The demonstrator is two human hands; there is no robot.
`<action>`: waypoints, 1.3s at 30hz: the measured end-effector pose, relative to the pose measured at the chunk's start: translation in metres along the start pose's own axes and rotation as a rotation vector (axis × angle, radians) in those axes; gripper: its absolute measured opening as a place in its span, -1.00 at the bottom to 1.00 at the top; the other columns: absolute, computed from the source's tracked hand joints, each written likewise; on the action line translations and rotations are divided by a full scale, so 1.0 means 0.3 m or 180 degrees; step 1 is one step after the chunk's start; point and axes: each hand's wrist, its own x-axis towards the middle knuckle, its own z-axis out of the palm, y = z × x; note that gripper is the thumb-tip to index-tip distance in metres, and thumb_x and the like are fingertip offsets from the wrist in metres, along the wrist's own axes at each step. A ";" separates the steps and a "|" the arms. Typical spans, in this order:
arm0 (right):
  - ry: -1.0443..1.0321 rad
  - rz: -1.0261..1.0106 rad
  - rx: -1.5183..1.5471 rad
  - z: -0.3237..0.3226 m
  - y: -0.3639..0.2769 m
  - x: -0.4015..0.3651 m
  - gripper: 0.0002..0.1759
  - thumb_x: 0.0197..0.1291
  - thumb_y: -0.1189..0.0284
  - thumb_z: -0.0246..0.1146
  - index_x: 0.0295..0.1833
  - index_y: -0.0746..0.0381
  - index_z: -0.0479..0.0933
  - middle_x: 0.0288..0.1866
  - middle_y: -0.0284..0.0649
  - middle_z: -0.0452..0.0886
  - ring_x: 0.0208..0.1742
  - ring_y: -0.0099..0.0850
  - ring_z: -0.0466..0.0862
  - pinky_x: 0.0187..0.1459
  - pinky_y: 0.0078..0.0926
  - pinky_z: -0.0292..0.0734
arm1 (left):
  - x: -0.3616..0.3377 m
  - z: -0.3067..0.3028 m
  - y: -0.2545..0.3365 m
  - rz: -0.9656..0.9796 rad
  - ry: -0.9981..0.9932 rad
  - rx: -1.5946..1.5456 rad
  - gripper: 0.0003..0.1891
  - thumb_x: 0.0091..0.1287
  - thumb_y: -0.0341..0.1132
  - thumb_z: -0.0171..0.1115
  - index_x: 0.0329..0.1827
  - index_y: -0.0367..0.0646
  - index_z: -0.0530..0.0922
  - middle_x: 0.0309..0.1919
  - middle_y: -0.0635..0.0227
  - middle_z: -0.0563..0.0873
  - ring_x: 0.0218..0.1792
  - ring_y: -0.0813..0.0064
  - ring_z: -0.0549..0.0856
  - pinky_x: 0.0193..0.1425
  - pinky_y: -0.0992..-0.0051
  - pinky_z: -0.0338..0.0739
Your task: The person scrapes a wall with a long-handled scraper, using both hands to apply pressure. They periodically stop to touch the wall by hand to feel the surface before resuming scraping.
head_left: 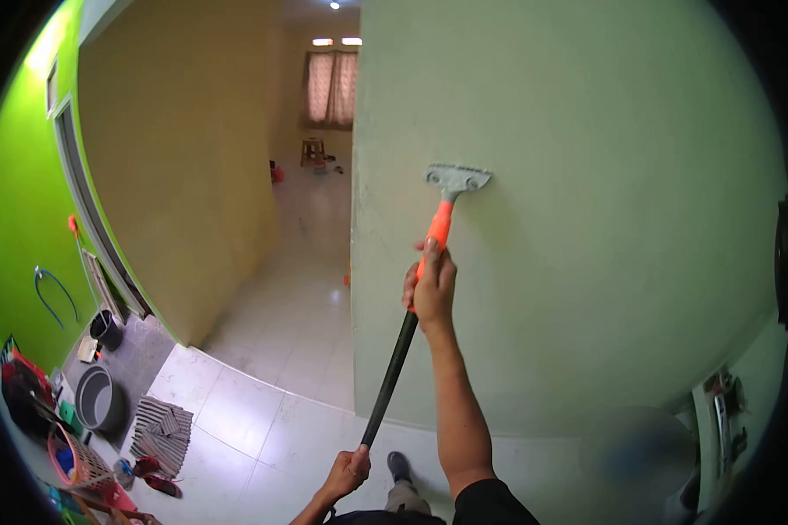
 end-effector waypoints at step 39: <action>0.0648 0.0743 0.0853 -0.237 0.113 -0.126 -0.37 0.62 -0.17 -0.11 0.01 0.27 0.35 -0.66 -0.40 0.26 -0.79 -0.59 0.27 -0.76 -0.53 0.21 | 0.008 -0.167 -0.057 -0.0373 -0.0055 0.1078 -0.29 0.59 0.23 0.10 -0.64 -0.16 0.44 -0.72 0.47 0.46 -0.63 0.61 0.44 -0.53 0.41 0.34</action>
